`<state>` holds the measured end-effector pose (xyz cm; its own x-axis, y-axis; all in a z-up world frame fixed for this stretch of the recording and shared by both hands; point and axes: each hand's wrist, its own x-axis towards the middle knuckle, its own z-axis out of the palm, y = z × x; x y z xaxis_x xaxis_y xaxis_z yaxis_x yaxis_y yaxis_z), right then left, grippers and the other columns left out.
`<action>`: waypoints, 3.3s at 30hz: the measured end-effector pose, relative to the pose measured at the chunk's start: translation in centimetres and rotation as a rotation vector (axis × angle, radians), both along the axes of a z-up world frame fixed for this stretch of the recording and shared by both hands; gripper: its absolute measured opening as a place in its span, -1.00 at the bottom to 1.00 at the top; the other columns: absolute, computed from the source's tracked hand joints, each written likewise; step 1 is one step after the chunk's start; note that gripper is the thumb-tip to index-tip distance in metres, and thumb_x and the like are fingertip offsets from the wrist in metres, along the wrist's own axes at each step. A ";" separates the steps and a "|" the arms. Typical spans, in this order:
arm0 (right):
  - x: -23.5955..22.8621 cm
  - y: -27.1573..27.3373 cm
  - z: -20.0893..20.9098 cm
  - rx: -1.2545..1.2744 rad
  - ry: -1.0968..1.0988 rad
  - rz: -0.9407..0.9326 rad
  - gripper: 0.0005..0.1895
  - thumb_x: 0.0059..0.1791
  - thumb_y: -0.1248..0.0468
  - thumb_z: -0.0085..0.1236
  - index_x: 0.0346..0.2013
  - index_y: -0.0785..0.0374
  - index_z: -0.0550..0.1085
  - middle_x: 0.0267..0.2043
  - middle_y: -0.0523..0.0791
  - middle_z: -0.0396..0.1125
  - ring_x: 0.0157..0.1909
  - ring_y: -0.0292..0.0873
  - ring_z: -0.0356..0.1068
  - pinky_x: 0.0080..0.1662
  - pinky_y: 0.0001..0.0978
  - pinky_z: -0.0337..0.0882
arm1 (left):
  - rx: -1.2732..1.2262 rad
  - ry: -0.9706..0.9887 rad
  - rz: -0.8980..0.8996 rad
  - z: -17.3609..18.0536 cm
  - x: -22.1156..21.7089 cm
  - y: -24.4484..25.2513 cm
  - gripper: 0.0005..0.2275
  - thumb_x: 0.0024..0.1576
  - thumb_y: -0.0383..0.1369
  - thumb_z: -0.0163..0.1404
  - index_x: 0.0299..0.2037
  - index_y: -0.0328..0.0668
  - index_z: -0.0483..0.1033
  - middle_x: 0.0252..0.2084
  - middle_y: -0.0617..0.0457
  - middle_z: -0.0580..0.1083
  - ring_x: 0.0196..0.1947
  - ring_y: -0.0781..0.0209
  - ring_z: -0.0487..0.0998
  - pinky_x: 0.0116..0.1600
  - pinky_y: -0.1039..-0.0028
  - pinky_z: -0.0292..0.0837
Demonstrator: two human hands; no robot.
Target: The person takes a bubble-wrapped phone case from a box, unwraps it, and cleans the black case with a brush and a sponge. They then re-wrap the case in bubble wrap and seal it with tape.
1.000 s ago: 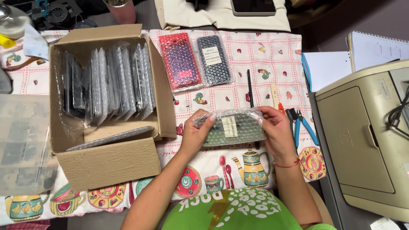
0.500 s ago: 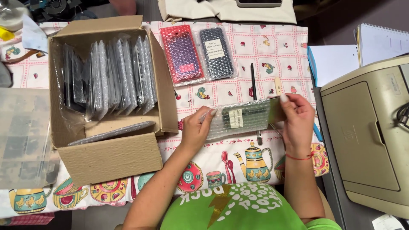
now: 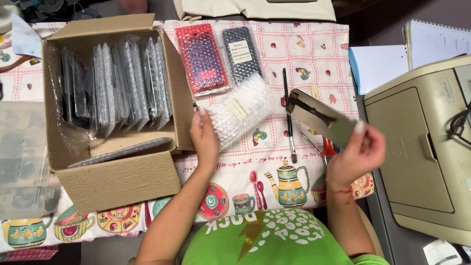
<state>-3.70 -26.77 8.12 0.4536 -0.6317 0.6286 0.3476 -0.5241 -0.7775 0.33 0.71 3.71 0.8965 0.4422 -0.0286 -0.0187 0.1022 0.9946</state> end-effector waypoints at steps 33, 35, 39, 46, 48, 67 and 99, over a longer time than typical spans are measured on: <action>4.3 -0.5 0.1 0.294 0.652 0.538 -0.81 0.03 0.28 0.28 -0.09 0.22 0.51 -0.42 -0.27 0.41 -0.37 -0.49 0.35 -0.24 -0.71 0.44 | 0.093 -0.111 -0.548 -2.4 -1.4 -2.3 -0.90 0.16 -0.44 0.18 -0.15 -0.18 0.63 -0.40 0.03 0.52 -0.38 0.25 0.67 -0.25 0.52 0.67; 4.7 -2.8 -1.0 0.045 0.689 0.488 -0.72 0.02 0.31 0.29 0.00 0.30 0.49 -0.28 -0.11 0.44 -0.27 -0.31 0.40 -0.18 -0.53 0.45 | 0.373 -0.206 -0.522 -1.0 -1.5 -1.6 -0.89 0.18 -0.39 0.16 -0.12 -0.12 0.61 -0.35 0.06 0.53 -0.28 0.18 0.64 -0.13 0.42 0.62; 2.7 -4.2 -0.5 -0.397 0.752 0.350 -0.62 -0.04 0.34 0.31 0.05 0.35 0.50 -0.24 0.05 0.48 -0.35 -0.05 0.42 -0.26 -0.26 0.41 | 0.854 -0.245 -0.583 -1.9 -1.7 -1.7 -0.62 0.21 -0.17 0.12 0.16 -0.17 0.50 0.01 -0.09 0.52 0.14 -0.11 0.47 0.29 0.08 0.30; 0.5 1.1 1.0 -0.469 1.346 0.627 -0.61 -0.03 -0.01 0.22 -0.27 0.30 0.57 -0.48 0.03 0.44 -0.32 0.13 0.49 -0.18 -0.07 0.43 | 1.242 -0.112 -0.788 0.2 -4.0 -1.7 -0.47 0.22 -0.05 0.03 0.29 -0.24 0.37 0.25 -0.18 0.35 0.31 -0.16 0.27 0.43 -0.04 -0.03; 1.2 1.0 -0.7 -0.560 1.364 0.589 -0.62 0.01 -0.04 0.14 -0.38 0.24 0.55 -0.54 -0.04 0.41 -0.34 0.14 0.49 -0.21 -0.08 0.43 | 1.387 -0.097 -0.733 0.4 -5.3 -1.3 -0.32 0.17 0.16 -0.05 0.32 -0.23 0.33 0.25 -0.17 0.37 0.27 -0.11 0.32 0.35 0.06 0.08; -0.5 5.2 -1.7 0.239 0.802 1.300 -0.84 -0.15 0.51 0.30 -0.36 0.46 0.46 -0.29 0.14 0.43 -0.53 -0.22 0.45 -0.50 -0.48 0.51 | 1.143 -0.298 -0.495 -2.5 -12.9 3.8 -0.39 0.10 -0.10 0.18 0.28 -0.30 0.34 0.05 -0.12 0.44 0.12 -0.11 0.40 0.18 0.16 0.21; 0.2 10.0 -0.7 -0.240 1.050 1.433 -0.97 -0.11 0.39 0.17 -0.42 0.31 0.54 -0.30 0.08 0.49 -0.21 0.00 0.46 -0.10 -0.14 0.40 | 0.988 -0.273 -0.756 -3.0 -9.3 5.5 -0.32 0.12 -0.19 0.14 0.44 -0.24 0.17 0.18 -0.03 0.50 0.35 0.00 0.32 0.34 0.12 0.07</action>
<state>-3.51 -16.78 7.46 0.7404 0.6258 -0.2454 0.0467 -0.4121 -0.9099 -8.97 6.23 0.75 0.8581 -0.4516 0.2444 -0.4953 -0.6023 0.6260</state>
